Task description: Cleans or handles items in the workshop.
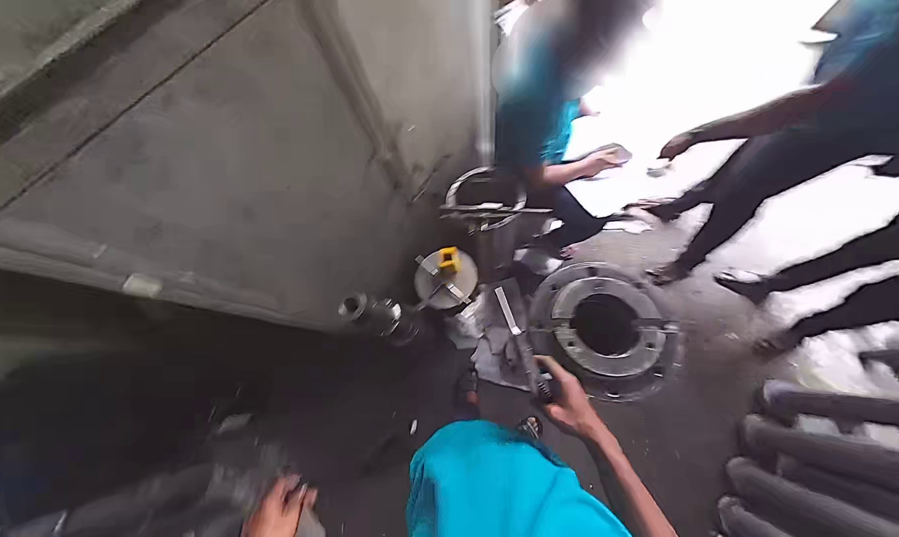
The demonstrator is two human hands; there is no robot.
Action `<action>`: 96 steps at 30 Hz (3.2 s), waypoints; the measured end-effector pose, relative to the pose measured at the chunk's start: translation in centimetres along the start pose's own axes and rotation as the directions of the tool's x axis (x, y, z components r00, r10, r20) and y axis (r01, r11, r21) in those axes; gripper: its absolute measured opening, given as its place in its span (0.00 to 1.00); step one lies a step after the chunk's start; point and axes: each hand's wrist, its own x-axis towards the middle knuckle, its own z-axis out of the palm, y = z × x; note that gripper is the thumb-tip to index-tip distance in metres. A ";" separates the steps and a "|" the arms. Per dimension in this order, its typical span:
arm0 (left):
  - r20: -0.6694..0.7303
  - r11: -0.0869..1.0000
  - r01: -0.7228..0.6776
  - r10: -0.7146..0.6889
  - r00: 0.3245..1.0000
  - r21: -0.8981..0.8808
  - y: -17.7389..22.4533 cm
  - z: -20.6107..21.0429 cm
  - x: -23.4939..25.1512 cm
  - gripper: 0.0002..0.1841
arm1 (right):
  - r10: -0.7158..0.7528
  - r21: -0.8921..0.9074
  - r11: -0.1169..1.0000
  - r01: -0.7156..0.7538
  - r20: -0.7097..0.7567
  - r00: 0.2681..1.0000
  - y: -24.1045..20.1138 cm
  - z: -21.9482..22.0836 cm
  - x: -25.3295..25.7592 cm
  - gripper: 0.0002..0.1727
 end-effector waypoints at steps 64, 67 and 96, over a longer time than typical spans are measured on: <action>-0.100 -0.063 -0.078 0.672 0.734 -0.995 28.8 4.0 4.2 0.23 | 0.239 -0.325 0.740 -0.589 -0.691 0.682 -5.7 -10.6 1.1 0.31; -0.059 -0.046 -0.037 0.696 0.715 -0.998 29.1 4.0 5.8 0.24 | 0.206 -0.250 0.815 -0.522 -0.717 0.665 -5.0 -9.5 0.6 0.22; 0.206 -0.001 0.297 0.719 0.664 -0.955 31.8 1.6 11.8 0.32 | 0.019 -0.260 0.759 -0.597 -0.908 0.419 -3.3 -3.3 -1.6 0.36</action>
